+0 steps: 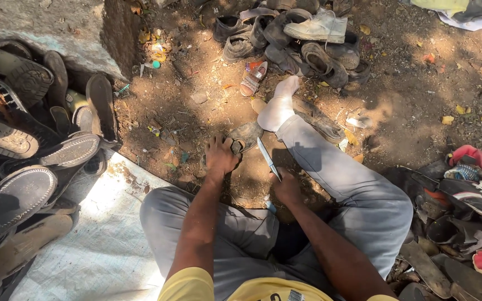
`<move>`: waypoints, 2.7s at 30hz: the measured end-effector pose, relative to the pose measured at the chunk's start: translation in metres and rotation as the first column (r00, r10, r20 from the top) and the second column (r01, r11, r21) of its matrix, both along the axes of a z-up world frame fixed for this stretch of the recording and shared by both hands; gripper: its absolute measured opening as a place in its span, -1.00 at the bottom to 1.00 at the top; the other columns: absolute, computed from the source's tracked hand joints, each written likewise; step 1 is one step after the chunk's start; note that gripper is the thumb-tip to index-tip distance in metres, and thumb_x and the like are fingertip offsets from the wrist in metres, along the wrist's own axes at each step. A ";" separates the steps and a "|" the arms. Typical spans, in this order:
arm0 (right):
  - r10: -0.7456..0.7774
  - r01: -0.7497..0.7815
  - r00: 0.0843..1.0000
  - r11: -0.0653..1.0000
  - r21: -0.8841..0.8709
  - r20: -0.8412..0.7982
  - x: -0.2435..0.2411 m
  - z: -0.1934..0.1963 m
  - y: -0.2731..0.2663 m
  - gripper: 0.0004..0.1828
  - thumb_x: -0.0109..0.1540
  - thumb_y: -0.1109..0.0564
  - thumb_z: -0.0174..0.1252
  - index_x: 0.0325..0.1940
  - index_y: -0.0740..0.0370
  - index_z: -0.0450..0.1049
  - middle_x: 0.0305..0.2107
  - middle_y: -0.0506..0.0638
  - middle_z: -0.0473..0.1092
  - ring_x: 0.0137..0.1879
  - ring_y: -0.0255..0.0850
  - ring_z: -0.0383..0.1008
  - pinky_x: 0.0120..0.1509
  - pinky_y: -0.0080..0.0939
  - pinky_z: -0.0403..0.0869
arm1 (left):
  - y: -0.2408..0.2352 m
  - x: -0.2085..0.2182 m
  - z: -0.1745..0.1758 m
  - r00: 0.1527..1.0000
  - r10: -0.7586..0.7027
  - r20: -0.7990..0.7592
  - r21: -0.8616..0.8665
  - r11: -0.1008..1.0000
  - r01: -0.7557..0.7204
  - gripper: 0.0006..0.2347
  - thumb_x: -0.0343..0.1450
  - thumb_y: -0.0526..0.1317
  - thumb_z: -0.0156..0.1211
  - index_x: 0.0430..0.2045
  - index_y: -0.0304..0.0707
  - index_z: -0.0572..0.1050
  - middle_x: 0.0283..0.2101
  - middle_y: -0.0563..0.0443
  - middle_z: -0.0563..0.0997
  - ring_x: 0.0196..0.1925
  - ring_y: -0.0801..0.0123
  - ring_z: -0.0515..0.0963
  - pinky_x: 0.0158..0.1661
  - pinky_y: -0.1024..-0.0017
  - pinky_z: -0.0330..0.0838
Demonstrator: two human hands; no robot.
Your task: The person sits on a tarp and uses a knife to cut and trim the sole and edges of several worn shoes. They handle each shoe one at a time, scraping and removing material from the soles and sides, then set the shoes aside.
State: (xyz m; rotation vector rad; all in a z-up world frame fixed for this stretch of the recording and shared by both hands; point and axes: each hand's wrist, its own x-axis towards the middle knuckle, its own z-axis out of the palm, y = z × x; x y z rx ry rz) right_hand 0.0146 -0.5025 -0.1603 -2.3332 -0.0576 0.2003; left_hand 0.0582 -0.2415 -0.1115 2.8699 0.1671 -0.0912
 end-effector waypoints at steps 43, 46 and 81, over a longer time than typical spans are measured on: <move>0.362 -0.328 0.932 0.835 -0.442 -0.009 -0.004 0.022 0.014 -0.59 0.29 0.10 0.03 0.19 0.35 0.39 -0.15 0.30 0.48 -0.20 0.24 0.57 -0.12 0.22 0.54 | 0.008 0.021 -0.043 0.981 0.196 0.001 -0.760 0.638 -0.126 -0.72 0.34 -0.19 0.44 -0.14 -0.28 0.60 -0.17 -0.13 0.72 -0.20 0.22 0.74 0.01 0.30 0.63; 0.350 -0.371 0.926 0.790 -0.489 -0.139 0.000 0.053 0.012 -0.72 0.31 0.02 0.04 -0.05 0.26 0.48 -0.07 0.25 0.47 -0.10 0.16 0.59 -0.01 0.16 0.55 | 0.006 0.017 -0.040 0.973 0.222 -0.066 -0.724 0.660 -0.200 -0.70 0.27 -0.20 0.49 -0.18 -0.29 0.61 -0.16 -0.15 0.71 -0.17 0.22 0.71 -0.02 0.25 0.61; 0.109 0.152 0.841 0.892 0.425 -0.530 0.027 -0.025 0.059 -0.54 0.37 -0.02 0.11 0.31 0.21 0.44 -0.42 0.01 0.41 -0.30 -0.20 0.34 -0.19 -0.15 0.34 | 0.019 0.016 -0.043 0.968 0.249 0.010 -0.883 0.457 -0.108 -0.85 0.28 -0.39 0.47 -0.51 -0.32 0.53 -0.46 0.00 0.59 -0.52 0.43 0.45 -0.53 0.43 0.38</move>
